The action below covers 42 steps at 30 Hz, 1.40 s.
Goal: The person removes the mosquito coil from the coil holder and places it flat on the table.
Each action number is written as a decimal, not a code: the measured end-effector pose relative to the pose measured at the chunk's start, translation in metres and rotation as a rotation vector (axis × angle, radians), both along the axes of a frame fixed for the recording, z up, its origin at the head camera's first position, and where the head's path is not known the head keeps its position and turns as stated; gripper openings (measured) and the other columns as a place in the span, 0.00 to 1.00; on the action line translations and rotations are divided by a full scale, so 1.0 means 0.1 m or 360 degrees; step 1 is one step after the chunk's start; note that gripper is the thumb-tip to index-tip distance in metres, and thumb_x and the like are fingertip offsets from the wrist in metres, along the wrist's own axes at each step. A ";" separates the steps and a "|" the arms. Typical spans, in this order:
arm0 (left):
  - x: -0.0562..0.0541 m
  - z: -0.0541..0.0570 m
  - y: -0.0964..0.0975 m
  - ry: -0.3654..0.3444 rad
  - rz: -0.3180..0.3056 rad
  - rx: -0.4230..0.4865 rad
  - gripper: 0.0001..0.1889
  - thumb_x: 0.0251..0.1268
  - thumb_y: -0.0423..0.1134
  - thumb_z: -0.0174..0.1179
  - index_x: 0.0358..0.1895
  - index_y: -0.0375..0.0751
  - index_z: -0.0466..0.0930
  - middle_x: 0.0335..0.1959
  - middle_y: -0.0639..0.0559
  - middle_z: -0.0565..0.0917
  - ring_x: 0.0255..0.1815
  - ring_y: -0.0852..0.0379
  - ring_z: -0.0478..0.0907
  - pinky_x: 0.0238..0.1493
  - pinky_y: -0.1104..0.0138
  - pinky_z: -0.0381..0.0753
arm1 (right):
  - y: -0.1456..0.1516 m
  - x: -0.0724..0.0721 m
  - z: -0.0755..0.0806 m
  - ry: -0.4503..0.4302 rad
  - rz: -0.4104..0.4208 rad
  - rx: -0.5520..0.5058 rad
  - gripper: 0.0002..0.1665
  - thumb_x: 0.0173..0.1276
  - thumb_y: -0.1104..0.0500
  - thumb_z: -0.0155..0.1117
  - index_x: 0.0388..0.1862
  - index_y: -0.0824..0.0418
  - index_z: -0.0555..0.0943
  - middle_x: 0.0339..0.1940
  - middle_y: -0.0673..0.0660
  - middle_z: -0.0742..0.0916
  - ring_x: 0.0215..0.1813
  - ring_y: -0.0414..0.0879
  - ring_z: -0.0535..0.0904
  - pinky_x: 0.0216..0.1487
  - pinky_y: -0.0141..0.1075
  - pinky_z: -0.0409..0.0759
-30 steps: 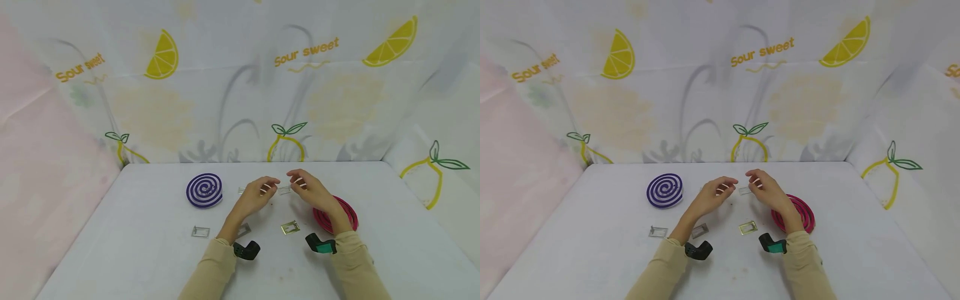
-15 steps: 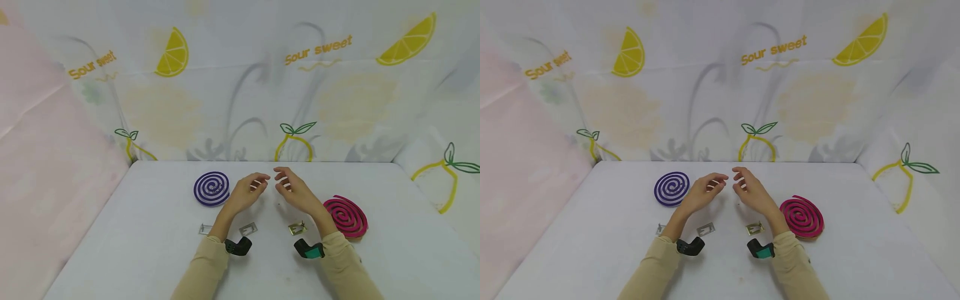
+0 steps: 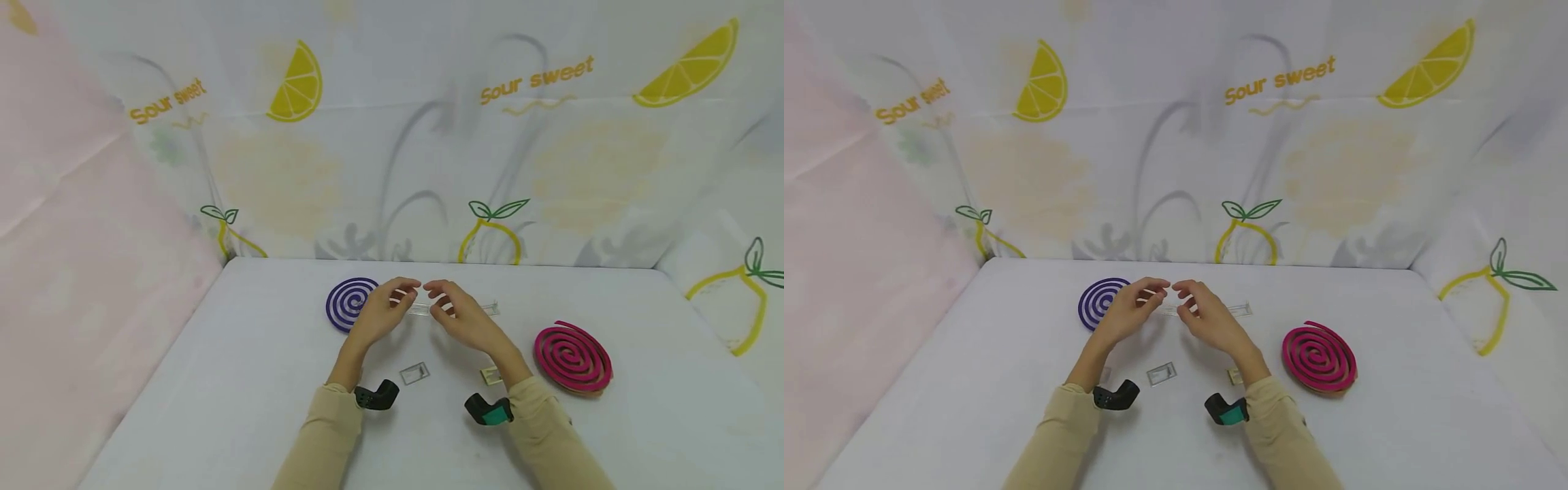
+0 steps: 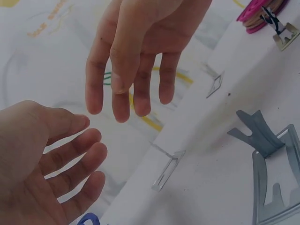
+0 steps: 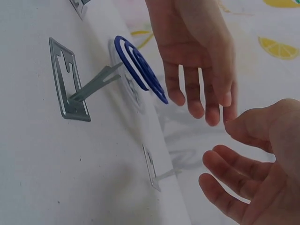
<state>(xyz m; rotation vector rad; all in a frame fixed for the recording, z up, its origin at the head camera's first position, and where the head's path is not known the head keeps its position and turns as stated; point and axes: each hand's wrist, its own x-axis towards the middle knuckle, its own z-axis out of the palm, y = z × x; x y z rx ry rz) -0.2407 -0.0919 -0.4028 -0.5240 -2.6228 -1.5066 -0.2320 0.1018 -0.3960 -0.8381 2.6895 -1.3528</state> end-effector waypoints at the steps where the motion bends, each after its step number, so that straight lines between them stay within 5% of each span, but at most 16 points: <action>1: 0.00 0.00 -0.02 0.0006 0.0002 0.0002 0.13 0.69 0.39 0.54 0.54 0.43 0.78 0.46 0.47 0.83 0.47 0.52 0.81 0.50 0.61 0.79 | -0.02 0.00 0.00 -0.0012 0.0004 -0.0005 0.23 0.70 0.64 0.55 0.63 0.61 0.67 0.54 0.65 0.78 0.50 0.51 0.79 0.50 0.44 0.77; 14: -0.06 -0.03 -0.44 -0.0042 0.0276 0.0034 0.12 0.69 0.40 0.55 0.53 0.45 0.79 0.46 0.47 0.83 0.48 0.51 0.80 0.52 0.58 0.78 | -0.29 -0.03 -0.10 -0.0050 0.0099 -0.0080 0.22 0.70 0.64 0.54 0.63 0.63 0.68 0.55 0.66 0.78 0.54 0.53 0.78 0.51 0.43 0.77; 32: -0.03 0.00 -0.86 -0.0006 0.0476 0.0045 0.14 0.69 0.37 0.54 0.55 0.40 0.77 0.52 0.41 0.79 0.52 0.44 0.78 0.54 0.53 0.76 | -0.53 -0.07 -0.19 -0.0278 0.0086 -0.0201 0.24 0.70 0.64 0.53 0.64 0.62 0.67 0.59 0.65 0.76 0.58 0.54 0.75 0.60 0.47 0.74; 42: -0.04 -0.14 -0.98 -0.0137 0.0634 -0.0054 0.19 0.67 0.35 0.53 0.60 0.38 0.73 0.60 0.34 0.67 0.59 0.39 0.70 0.58 0.51 0.73 | -0.76 -0.14 -0.33 -0.0487 -0.0008 -0.0349 0.29 0.69 0.64 0.53 0.69 0.58 0.63 0.63 0.64 0.72 0.63 0.58 0.72 0.62 0.50 0.71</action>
